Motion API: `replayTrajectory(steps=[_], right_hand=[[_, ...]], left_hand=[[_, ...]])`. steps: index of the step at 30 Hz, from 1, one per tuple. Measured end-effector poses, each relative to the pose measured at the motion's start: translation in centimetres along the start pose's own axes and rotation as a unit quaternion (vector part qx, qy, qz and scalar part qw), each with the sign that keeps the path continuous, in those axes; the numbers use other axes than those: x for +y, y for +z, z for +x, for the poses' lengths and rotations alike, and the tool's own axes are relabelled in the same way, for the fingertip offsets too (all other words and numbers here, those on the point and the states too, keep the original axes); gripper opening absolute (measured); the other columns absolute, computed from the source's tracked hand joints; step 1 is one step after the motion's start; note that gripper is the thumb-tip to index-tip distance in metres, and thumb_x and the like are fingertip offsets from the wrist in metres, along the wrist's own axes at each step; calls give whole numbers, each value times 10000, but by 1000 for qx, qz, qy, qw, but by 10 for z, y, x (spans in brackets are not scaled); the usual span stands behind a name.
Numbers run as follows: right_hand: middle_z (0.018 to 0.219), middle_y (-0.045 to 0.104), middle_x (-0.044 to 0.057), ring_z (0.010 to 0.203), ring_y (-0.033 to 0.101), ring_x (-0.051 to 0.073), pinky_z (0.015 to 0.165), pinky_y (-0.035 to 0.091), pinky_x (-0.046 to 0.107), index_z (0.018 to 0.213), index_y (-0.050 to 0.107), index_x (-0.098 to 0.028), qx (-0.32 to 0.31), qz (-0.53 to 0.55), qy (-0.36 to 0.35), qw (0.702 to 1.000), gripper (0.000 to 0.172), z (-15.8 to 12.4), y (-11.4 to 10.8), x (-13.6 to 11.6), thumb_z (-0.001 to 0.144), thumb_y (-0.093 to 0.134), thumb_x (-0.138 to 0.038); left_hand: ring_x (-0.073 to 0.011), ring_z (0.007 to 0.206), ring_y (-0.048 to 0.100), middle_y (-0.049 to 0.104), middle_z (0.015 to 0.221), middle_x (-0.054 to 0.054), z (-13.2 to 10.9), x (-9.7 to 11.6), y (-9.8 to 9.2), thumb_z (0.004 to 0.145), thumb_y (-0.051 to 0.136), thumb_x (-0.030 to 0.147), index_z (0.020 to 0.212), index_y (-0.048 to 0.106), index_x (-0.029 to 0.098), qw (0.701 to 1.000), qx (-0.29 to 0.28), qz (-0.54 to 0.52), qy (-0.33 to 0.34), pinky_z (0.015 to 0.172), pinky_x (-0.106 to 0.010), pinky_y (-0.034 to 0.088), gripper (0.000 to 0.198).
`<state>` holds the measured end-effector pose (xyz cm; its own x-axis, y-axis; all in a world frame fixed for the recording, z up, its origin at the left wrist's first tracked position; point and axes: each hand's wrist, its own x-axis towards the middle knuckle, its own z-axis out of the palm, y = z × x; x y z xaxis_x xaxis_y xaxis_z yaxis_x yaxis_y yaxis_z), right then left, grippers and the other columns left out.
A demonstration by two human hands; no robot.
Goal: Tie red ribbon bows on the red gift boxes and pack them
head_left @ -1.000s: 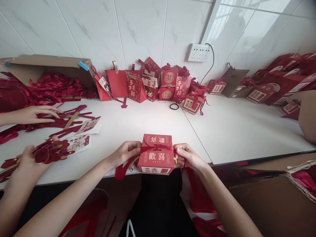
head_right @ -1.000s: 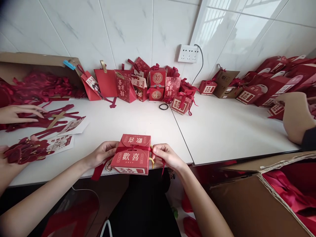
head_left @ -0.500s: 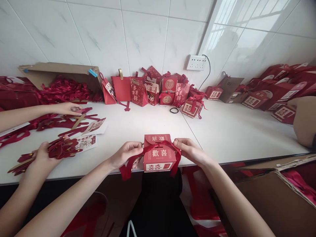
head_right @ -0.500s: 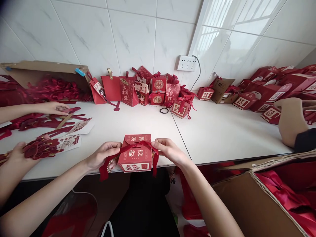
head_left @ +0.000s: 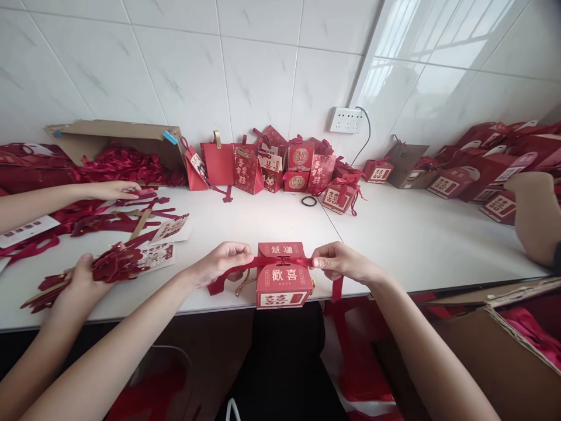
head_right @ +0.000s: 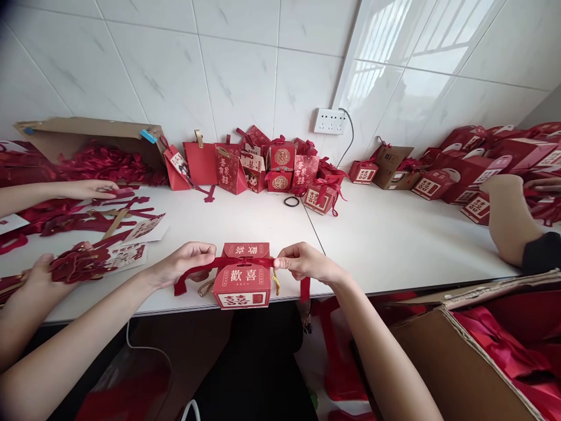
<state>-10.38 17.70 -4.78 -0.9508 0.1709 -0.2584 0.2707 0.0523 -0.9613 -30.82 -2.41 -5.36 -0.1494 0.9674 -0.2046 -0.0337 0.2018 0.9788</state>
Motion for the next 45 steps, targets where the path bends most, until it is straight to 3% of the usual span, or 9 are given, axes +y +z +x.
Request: replayTrajectory(steps=[6,11,15,21,27,38,45], right_hand=[[430,329,-99,396,245,14,387,141,188,593,514,-135,-17,43,-13,999,430,7,0,12,596,772,-479],[393,268,-130,359,158,-2,354,130,160,586,466,-157,-58,177,-29,982,457,20,12,39,599,770,-498],[382,278,-130,338,139,-7,332,115,152,572,438,-167,-34,235,-65,969,479,25,24,55,598,764,-517],[364,301,-119,319,175,3,320,138,156,573,451,-173,44,234,-114,964,450,21,33,57,630,745,-509],[372,334,-116,315,186,6,319,148,153,613,463,-176,42,223,-103,968,439,19,32,57,636,731,-523],[393,366,-107,319,212,7,314,166,146,618,465,-174,68,225,-122,964,408,18,35,62,671,722,-486],[377,356,-109,309,205,8,310,169,149,613,454,-181,63,229,-119,964,417,17,34,62,661,727,-493]], left_hand=[[-39,389,351,468,456,33,8,-9,-5,637,723,475,569,506,124,996,-90,2,-29,387,-181,255,418],[-73,359,431,544,451,13,18,-24,-6,645,711,507,566,496,138,995,-95,-13,14,363,-198,316,434],[-80,318,424,513,406,34,21,-31,-2,649,686,557,583,503,143,995,-95,-37,20,342,-206,309,457],[-49,319,379,465,394,63,19,-33,4,609,719,545,520,390,166,999,-24,-31,24,337,-187,262,510],[-58,336,397,492,409,58,18,-30,1,626,705,549,541,382,173,996,-80,-27,3,360,-199,292,503],[-58,353,417,524,452,46,17,-31,-2,661,707,486,556,386,167,996,-76,-48,-6,359,-188,302,464],[-63,356,421,521,441,34,17,-30,-4,676,693,483,568,427,159,992,-108,-64,-9,369,-190,309,434]])
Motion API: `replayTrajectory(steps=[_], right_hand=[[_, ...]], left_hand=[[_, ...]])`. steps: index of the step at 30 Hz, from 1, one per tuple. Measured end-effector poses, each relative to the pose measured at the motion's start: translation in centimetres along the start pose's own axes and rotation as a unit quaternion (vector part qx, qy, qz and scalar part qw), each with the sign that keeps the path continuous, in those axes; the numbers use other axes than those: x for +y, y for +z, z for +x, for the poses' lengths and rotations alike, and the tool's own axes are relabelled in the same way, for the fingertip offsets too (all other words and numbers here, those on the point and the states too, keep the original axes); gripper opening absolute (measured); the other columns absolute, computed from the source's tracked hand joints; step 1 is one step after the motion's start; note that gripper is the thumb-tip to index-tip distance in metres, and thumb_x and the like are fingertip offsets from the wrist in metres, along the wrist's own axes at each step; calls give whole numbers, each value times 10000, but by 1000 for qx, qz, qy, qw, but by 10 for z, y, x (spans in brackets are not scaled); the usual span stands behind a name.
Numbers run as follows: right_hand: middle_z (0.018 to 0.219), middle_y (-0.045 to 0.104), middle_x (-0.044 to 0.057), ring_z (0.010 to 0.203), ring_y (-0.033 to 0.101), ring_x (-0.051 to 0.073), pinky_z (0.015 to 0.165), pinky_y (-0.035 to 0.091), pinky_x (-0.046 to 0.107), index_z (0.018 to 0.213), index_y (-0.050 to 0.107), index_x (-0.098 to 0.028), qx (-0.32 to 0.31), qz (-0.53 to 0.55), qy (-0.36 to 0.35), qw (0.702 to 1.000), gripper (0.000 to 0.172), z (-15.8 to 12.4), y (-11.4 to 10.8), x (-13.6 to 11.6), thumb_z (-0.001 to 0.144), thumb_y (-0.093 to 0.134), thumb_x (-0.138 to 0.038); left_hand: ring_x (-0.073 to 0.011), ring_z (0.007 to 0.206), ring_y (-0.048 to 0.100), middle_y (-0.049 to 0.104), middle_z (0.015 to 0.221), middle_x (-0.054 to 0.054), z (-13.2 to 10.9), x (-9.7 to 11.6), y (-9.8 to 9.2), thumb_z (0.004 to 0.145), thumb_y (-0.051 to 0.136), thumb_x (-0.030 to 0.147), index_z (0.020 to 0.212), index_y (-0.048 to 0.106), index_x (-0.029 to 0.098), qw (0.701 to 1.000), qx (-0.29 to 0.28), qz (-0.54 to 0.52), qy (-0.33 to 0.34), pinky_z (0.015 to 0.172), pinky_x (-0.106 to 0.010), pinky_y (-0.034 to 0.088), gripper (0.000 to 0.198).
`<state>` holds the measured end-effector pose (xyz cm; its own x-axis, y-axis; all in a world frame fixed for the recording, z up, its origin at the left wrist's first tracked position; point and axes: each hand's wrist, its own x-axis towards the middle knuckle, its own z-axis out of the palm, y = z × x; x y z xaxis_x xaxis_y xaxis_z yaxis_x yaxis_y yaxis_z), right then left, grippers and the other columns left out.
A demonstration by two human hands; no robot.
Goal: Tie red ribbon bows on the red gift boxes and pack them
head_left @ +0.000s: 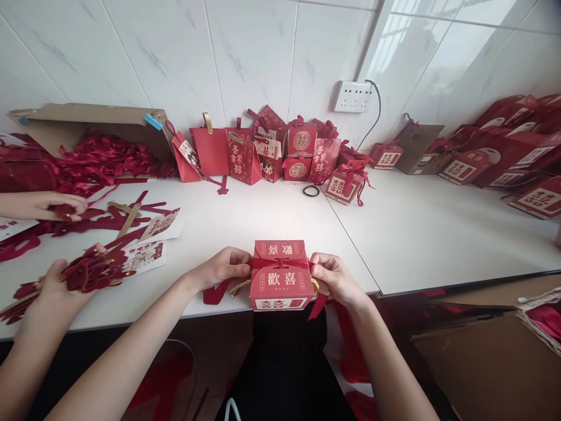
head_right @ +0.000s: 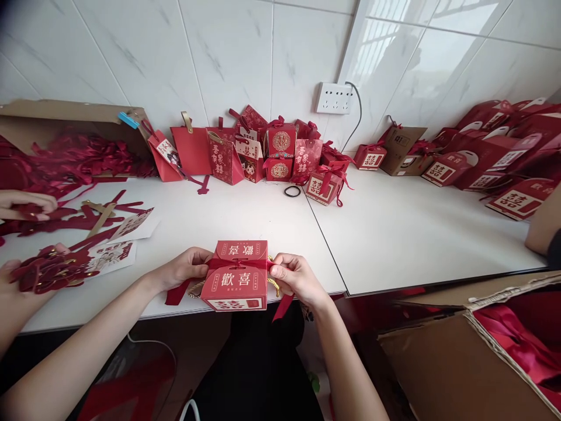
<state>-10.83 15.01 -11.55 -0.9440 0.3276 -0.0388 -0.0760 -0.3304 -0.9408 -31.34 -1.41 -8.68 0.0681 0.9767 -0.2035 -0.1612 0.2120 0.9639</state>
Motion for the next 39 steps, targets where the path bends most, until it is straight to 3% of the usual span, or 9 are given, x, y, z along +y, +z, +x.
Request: replayTrajectory(steps=[21,39], right_hand=[[377,346,-110,312,198,6,317,167,150,610,455,-178,-17,0,6,1000,424,1,-1,-2,663,724,-501],[402,377,-107,319,200,2,306,143,149,628,457,-175,6,-23,26,999,449,5,0,-1,617,750,-515]], left_hand=[[-66,349,426,524,428,30,0,1,-1,625,739,482,530,316,182,999,0,-29,-21,371,-197,308,527],[-45,363,342,416,415,69,1,0,5,597,732,534,511,294,187,997,60,38,-4,365,-198,266,566]])
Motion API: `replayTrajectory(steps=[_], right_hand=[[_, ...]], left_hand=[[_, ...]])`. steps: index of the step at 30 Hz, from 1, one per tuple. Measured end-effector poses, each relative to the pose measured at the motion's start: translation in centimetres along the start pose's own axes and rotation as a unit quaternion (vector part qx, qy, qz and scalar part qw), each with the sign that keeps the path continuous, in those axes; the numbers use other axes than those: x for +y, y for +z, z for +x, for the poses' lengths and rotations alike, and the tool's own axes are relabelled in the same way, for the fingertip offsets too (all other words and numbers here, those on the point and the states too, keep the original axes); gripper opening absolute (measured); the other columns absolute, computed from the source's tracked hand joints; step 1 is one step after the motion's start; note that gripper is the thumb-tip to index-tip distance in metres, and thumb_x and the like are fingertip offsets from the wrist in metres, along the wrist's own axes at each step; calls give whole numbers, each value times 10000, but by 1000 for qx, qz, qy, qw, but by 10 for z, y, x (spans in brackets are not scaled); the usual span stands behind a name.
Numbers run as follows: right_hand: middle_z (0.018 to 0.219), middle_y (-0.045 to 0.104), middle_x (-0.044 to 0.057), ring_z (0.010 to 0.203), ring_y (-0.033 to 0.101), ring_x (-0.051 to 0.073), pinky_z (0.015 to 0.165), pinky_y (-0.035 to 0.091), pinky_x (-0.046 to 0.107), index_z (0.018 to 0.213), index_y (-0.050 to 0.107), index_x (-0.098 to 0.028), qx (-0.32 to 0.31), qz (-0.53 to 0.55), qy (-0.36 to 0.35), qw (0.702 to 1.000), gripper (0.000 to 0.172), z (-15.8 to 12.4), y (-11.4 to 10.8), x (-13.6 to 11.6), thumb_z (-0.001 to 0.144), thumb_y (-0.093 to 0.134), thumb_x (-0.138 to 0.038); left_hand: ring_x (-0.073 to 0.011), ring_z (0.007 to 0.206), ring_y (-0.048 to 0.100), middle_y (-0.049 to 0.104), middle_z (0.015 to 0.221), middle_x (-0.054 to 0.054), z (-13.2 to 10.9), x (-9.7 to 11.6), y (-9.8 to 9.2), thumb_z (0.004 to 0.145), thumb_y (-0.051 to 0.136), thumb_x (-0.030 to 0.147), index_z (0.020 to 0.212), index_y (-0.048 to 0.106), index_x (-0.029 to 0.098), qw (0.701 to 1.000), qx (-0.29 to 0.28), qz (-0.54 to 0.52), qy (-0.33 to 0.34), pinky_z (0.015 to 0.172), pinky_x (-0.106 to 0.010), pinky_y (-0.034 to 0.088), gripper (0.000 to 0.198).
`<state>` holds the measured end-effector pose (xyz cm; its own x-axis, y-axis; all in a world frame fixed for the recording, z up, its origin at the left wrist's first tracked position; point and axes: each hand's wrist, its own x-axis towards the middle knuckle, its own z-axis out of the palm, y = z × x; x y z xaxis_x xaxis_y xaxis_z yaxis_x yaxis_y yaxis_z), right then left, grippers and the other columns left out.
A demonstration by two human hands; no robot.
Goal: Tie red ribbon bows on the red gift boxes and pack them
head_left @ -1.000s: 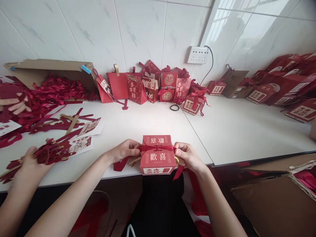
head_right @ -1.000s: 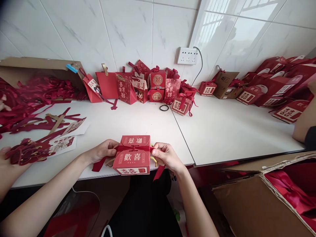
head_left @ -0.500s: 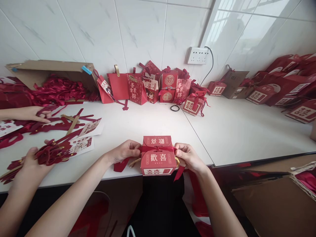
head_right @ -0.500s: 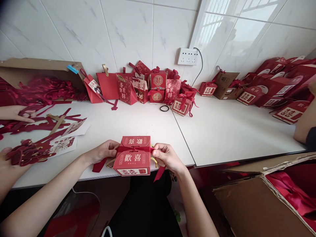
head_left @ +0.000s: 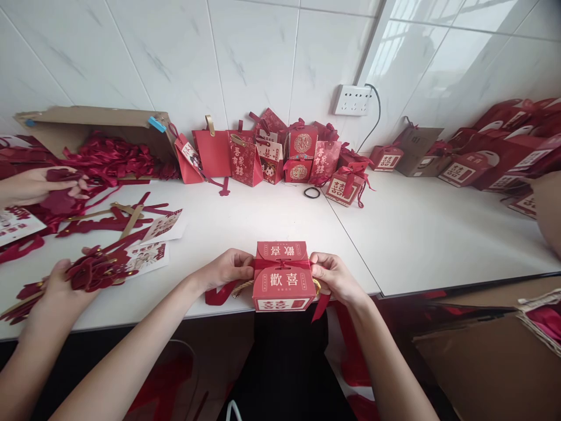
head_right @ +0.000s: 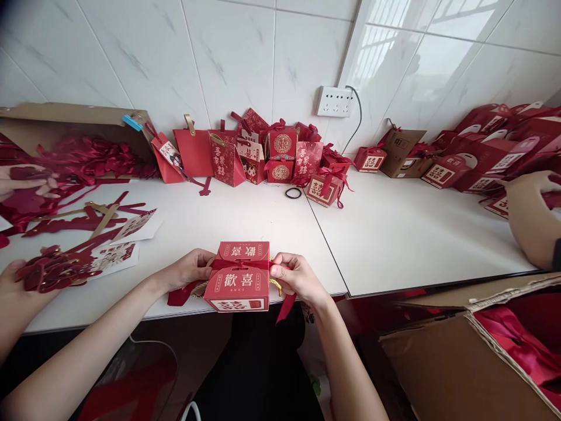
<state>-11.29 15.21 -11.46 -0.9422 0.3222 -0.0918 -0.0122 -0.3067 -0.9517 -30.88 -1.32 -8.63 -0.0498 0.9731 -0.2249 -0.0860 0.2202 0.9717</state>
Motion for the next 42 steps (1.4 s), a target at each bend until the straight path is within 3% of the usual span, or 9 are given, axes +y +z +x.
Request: replayTrajectory(steps=[11,23,35,42], right_hand=[[380,335,-119,314,191,-6,297,130,147,606,483,-158,-15,-1,58,998,535,7,3,-5,489,786,-583],[380,342,-115,308,205,-8,289,148,143,586,459,-160,-14,-13,57,998,552,9,3,-5,484,781,-596],[400,293,-118,334,205,-7,316,136,153,535,381,-169,-45,-51,84,994,594,10,2,-9,501,747,-636],[380,305,-120,316,201,-3,304,176,160,548,390,-175,-34,-20,80,996,558,9,2,-8,539,756,-595]], left_hand=[[-57,344,365,455,394,49,5,10,4,531,740,581,478,384,170,999,-8,33,-18,338,-203,253,547],[-46,336,374,457,407,44,7,5,3,579,748,504,480,445,154,999,10,33,-11,328,-191,261,473],[-52,332,388,495,387,23,10,8,2,584,767,406,466,547,120,993,37,101,-54,330,-191,264,379],[-123,393,540,567,406,-15,7,7,1,642,732,437,500,603,118,994,-1,67,-90,353,-203,366,372]])
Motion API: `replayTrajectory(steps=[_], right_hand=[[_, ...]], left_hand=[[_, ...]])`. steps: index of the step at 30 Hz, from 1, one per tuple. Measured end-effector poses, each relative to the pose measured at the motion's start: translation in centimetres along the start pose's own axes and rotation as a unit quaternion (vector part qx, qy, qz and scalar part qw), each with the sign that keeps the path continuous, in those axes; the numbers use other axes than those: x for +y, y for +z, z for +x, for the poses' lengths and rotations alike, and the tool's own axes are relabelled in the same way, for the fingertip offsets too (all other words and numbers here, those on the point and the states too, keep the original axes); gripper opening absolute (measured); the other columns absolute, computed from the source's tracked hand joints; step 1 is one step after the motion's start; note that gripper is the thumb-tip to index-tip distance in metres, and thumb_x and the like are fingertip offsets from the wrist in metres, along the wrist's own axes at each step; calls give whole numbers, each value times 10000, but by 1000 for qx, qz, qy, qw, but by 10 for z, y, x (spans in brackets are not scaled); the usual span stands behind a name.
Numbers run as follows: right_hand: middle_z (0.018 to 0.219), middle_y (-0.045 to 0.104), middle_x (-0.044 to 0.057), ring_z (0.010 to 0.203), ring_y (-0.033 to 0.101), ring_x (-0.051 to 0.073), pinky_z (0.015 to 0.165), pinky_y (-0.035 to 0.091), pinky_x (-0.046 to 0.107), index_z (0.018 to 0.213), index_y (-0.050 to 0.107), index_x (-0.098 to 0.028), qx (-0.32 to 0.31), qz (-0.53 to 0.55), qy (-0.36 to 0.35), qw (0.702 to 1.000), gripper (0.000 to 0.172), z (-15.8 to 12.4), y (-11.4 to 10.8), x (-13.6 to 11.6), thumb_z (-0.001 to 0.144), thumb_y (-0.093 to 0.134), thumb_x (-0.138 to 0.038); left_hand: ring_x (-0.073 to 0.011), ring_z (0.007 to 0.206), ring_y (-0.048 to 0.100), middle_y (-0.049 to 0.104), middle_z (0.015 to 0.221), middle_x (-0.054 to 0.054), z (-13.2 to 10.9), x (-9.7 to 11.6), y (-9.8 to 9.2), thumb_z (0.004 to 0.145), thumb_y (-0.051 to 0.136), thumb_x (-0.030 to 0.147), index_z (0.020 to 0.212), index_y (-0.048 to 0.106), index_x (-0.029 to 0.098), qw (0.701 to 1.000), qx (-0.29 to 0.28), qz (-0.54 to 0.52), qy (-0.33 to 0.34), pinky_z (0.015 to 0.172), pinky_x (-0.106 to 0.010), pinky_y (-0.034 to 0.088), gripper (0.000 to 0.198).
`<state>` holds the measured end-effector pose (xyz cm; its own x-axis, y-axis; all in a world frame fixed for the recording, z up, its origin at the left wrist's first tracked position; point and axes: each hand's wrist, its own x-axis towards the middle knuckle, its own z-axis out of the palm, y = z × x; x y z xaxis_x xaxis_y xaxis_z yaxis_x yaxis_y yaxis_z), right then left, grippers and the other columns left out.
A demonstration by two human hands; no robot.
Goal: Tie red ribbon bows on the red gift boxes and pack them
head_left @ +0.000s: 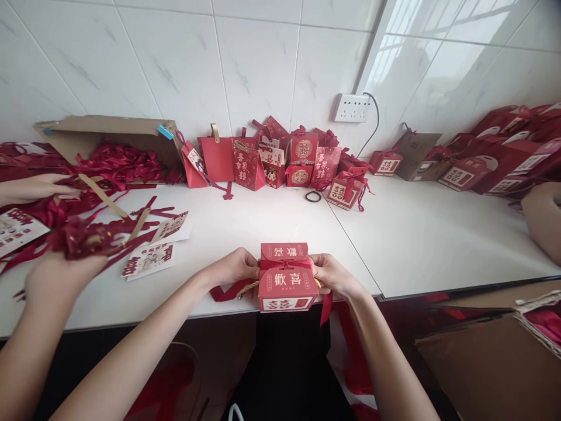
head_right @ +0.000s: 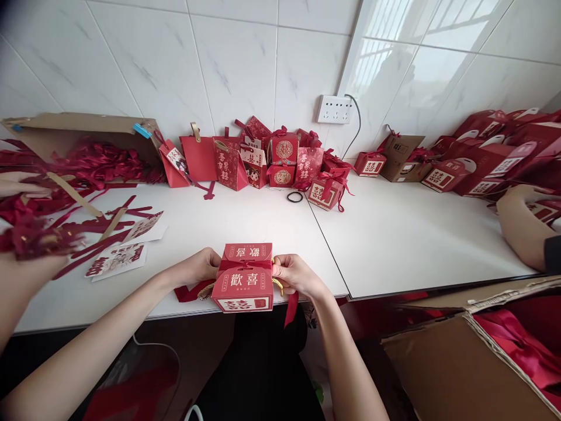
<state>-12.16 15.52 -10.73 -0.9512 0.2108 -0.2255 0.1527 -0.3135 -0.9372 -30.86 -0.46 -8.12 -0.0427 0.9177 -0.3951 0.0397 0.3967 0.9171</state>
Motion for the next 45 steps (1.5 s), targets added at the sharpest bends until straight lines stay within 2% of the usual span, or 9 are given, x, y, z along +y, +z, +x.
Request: replayTrajectory(steps=[7,15,22,25,29,33,36,39,45], right_hand=[[393,321,-115,320,214,-12,296,144,139,548,401,-163,-10,-5,1,1000,557,3,-3,2,530,767,-583],[389,308,-121,312,205,-11,290,146,142,547,400,-166,-6,6,4,1000,556,1,-1,1,521,776,-576],[386,316,-121,306,216,-6,294,220,155,556,404,-169,-22,9,11,1000,539,2,-1,-1,552,764,-570],[381,315,-122,305,206,-10,288,168,141,561,409,-166,-20,12,0,1000,539,3,-3,0,542,774,-562],[374,307,-135,314,161,-13,297,125,136,606,424,-171,-24,32,-14,999,529,-1,-5,0,534,785,-551],[387,279,-144,330,120,-18,320,80,137,619,408,-177,-42,43,-16,998,514,-7,-6,-4,569,775,-533],[387,257,-146,337,99,-17,328,60,146,603,396,-179,-33,36,-21,999,511,-9,-6,-7,580,772,-524],[386,261,-140,341,103,-13,332,51,151,591,386,-181,-25,22,-22,999,517,-10,-6,-8,583,769,-527],[400,240,-137,350,102,-5,338,53,160,595,368,-189,-26,-5,-23,999,529,-11,-5,-9,595,745,-561]], left_hand=[[-92,361,511,583,413,-9,0,2,-1,661,731,408,503,606,111,1000,-7,0,0,342,-183,359,359],[-89,316,484,618,453,-18,2,1,-4,680,718,405,526,612,113,999,-42,-13,-11,330,-200,361,347],[-83,314,473,621,456,-20,2,3,-4,675,717,420,556,629,111,999,-40,4,-9,348,-203,380,343],[-79,319,468,597,434,-15,1,0,-3,656,719,459,523,601,113,999,-37,-7,7,351,-198,364,389],[-85,331,469,552,400,-8,-5,-7,-5,618,692,577,494,556,123,997,-20,-42,62,352,-200,331,490],[-73,328,442,517,389,13,-13,-10,-7,644,664,594,511,520,131,994,2,-30,103,352,-194,282,503],[-73,332,432,471,380,47,-19,-10,-8,680,641,585,585,513,142,995,10,-18,97,370,-197,303,471],[-78,360,456,446,390,55,-24,-11,-9,720,615,568,576,467,154,995,27,-14,96,401,-200,341,463],[-96,435,528,544,516,14,-30,-11,-8,774,566,545,607,482,150,995,15,8,97,470,-222,413,437]])
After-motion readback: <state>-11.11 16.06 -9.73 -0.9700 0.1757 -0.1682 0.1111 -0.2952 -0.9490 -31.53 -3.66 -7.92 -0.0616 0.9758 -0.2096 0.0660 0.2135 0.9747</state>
